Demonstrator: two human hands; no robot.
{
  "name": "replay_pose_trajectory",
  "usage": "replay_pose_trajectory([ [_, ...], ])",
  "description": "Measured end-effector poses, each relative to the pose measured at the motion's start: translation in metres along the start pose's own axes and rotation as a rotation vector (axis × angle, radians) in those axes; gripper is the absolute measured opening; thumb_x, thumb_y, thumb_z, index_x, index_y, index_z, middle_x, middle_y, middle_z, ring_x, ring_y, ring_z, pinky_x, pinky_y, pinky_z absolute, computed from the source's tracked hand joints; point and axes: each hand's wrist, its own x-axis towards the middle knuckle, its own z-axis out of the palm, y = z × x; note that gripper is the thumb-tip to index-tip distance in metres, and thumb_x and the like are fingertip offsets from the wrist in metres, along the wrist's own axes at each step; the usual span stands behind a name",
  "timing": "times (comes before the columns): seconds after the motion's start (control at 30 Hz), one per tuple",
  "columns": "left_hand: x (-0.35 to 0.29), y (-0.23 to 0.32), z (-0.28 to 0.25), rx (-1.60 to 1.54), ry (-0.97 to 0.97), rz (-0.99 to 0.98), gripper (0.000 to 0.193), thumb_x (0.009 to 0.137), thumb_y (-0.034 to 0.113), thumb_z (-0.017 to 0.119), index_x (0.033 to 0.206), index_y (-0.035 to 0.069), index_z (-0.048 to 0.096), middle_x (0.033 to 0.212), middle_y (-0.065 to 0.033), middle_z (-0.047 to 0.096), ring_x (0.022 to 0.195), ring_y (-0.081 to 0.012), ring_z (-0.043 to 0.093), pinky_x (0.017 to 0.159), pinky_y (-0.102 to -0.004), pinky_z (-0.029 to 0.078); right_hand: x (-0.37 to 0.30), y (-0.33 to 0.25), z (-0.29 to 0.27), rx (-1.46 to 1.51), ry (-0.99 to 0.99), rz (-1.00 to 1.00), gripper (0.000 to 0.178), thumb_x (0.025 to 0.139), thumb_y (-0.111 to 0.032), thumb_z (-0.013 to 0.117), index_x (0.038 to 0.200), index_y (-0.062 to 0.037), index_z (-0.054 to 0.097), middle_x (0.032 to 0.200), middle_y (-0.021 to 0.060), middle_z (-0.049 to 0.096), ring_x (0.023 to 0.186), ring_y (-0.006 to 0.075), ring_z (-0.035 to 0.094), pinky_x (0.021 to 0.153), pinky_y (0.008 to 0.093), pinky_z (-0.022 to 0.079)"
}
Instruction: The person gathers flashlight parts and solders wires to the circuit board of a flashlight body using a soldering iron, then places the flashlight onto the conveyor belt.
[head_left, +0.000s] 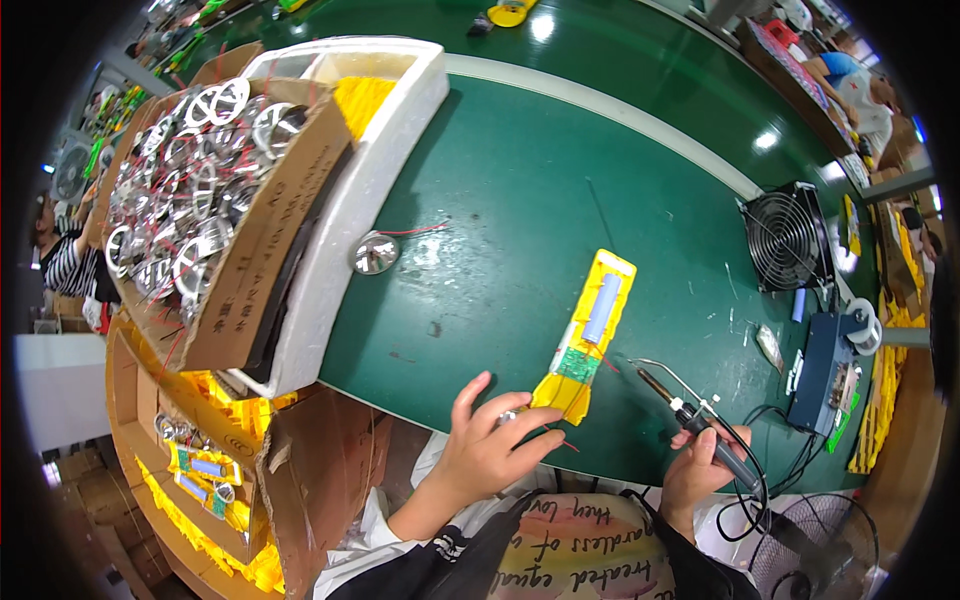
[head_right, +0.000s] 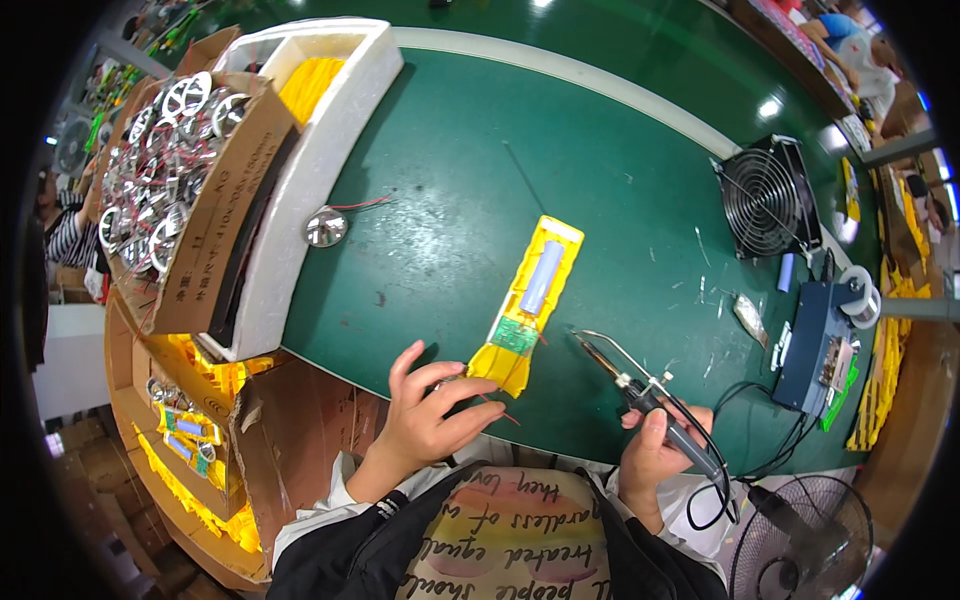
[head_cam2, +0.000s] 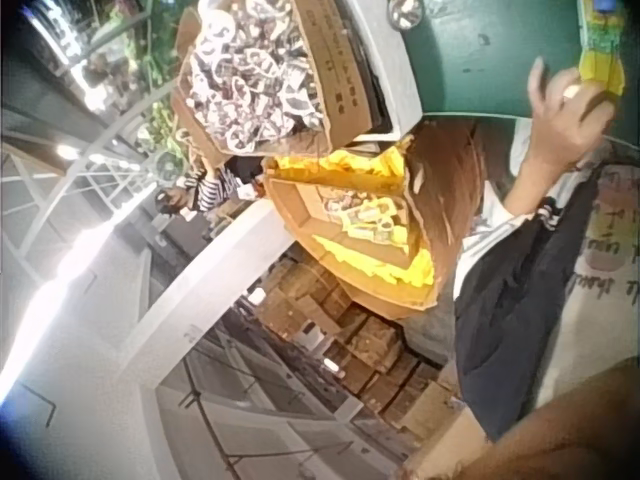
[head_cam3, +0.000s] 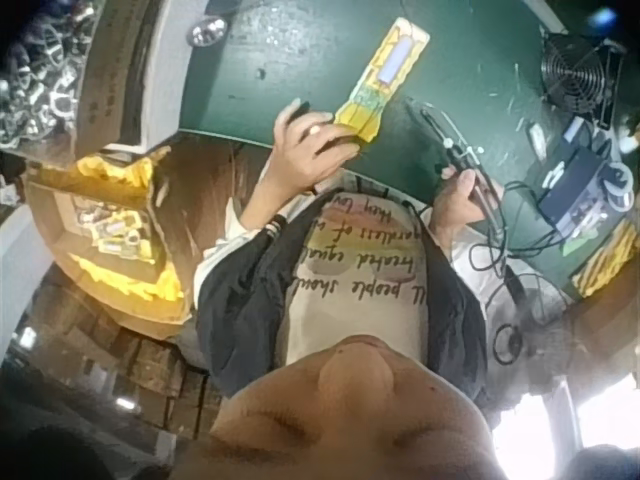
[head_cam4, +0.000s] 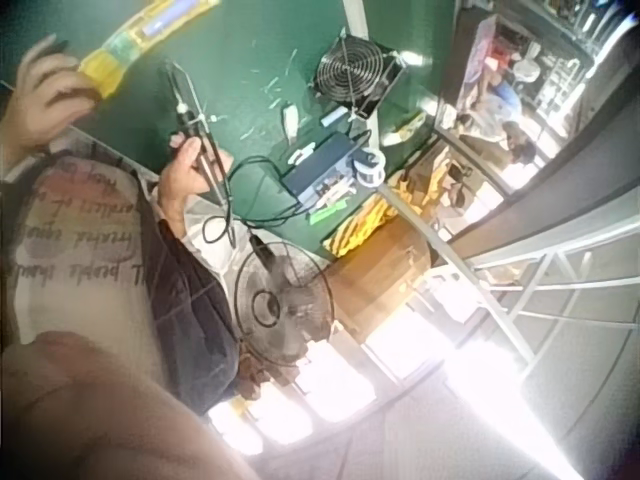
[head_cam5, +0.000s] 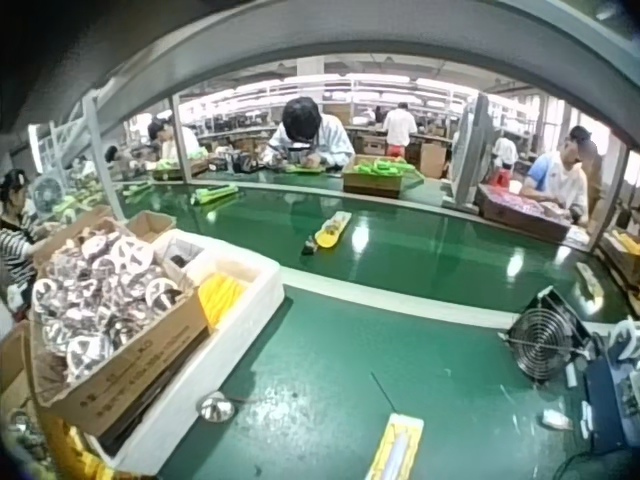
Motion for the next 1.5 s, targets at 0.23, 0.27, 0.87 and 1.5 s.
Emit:
replay_pose_trajectory([
  [0.23, 0.003, -0.001, 0.001, -0.193, 0.075, -0.126, 0.011, 0.064, 0.011, 0.065, 0.067, 0.012, 0.054, 0.071, 0.0025, 0.057, 0.083, -0.0177, 0.05, 0.09, -0.044, 0.03, 0.002, -0.004, -0.004, 0.036, 0.073, 0.028, 0.027, 0.075, -0.017, 0.058, 0.086, -0.0017, 0.039, 0.07, 0.0086, 0.048, 0.047, 0.0142, 0.049, 0.042, 0.0233, 0.043],
  [0.27, 0.004, 0.002, 0.002, -0.192, 0.079, -0.127, 0.011, 0.064, 0.011, 0.065, 0.067, 0.012, 0.054, 0.071, 0.0025, 0.057, 0.083, -0.0177, 0.05, 0.09, -0.044, 0.03, 0.001, -0.007, -0.001, 0.037, 0.07, 0.025, 0.027, 0.075, -0.017, 0.058, 0.086, -0.0017, 0.039, 0.07, 0.0086, 0.048, 0.047, 0.0142, 0.049, 0.042, 0.0233, 0.043],
  [0.87, 0.026, 0.024, 0.018, -0.109, 0.246, -0.478, 0.011, 0.063, 0.012, 0.067, 0.072, 0.012, 0.062, 0.087, -0.0014, 0.048, 0.073, -0.0171, 0.044, 0.084, -0.0419, 0.032, -0.004, -0.03, 0.024, 0.044, -0.096, 0.124, 0.019, 0.076, -0.008, 0.053, 0.084, -0.0009, 0.037, 0.066, 0.0106, 0.05, 0.047, 0.0146, 0.052, 0.043, 0.0236, 0.046],
  [1.5, 0.025, 0.022, 0.022, -0.109, 0.288, -0.474, 0.011, 0.061, 0.011, 0.068, 0.069, 0.012, 0.061, 0.087, 0.0007, 0.049, 0.063, -0.0149, 0.041, 0.083, -0.0414, 0.033, -0.003, -0.034, 0.031, -0.055, -0.089, 0.153, 0.02, 0.077, -0.013, 0.054, 0.082, -0.0016, 0.038, 0.066, 0.0092, 0.047, 0.047, 0.0142, 0.049, 0.041, 0.0224, 0.041],
])
